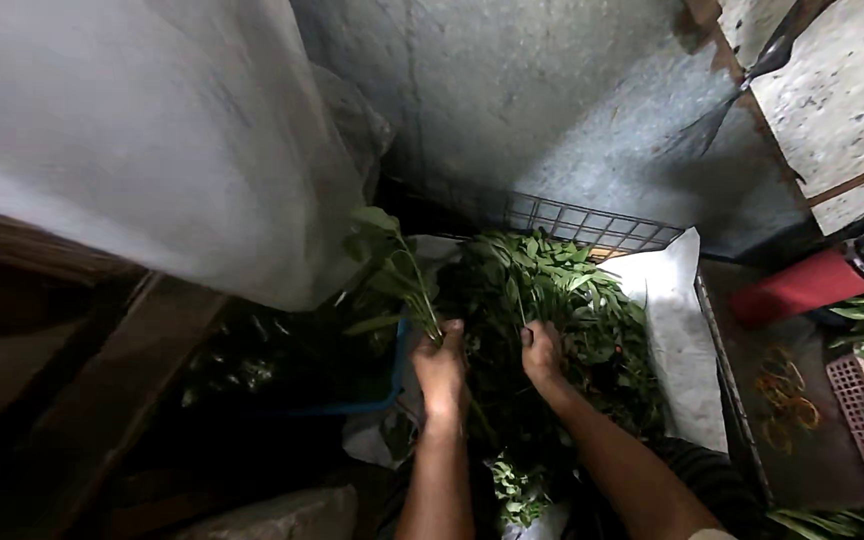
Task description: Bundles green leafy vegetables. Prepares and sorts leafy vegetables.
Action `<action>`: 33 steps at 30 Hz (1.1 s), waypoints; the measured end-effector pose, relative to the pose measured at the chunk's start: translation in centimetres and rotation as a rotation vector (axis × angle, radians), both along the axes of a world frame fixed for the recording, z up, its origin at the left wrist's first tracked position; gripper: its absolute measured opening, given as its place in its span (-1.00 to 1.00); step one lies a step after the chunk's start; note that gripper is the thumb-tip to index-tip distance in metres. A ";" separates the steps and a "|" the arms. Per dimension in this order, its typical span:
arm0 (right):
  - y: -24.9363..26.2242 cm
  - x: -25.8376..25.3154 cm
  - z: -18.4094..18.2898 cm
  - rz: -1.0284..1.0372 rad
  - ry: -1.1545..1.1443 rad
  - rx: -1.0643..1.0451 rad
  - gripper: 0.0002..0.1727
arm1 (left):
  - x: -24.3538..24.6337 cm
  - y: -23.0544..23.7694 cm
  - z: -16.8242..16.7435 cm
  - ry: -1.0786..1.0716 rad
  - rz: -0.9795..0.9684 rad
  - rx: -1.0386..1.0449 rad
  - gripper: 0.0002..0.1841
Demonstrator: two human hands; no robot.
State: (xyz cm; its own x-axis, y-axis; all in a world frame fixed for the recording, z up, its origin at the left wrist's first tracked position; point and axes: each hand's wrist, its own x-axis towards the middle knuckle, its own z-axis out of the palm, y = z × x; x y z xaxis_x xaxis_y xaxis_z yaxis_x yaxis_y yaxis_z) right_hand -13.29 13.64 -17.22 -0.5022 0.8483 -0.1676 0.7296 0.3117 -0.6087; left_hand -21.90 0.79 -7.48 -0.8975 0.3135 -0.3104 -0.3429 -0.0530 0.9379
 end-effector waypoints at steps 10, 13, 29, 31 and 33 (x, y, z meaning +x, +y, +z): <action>-9.0 3.3 3.0 0.360 0.345 -0.011 -0.63 | 0.9 -0.4 0.5 0.173 -0.038 -0.146 -0.83; -7.6 6.1 0.8 0.507 0.223 -0.155 -0.58 | -0.1 -1.4 0.7 0.241 0.171 -0.065 -0.81; 3.8 6.0 -1.5 -0.252 -0.017 -0.153 -0.63 | -0.3 -0.2 0.3 0.038 0.053 0.010 -0.77; 2.7 6.1 0.0 -0.247 0.326 0.153 -0.68 | -0.2 -0.2 0.4 0.041 0.064 0.032 -0.77; 1.2 6.1 1.3 -0.136 0.564 0.250 -0.69 | 0.1 -0.2 0.5 0.027 0.061 0.048 -0.79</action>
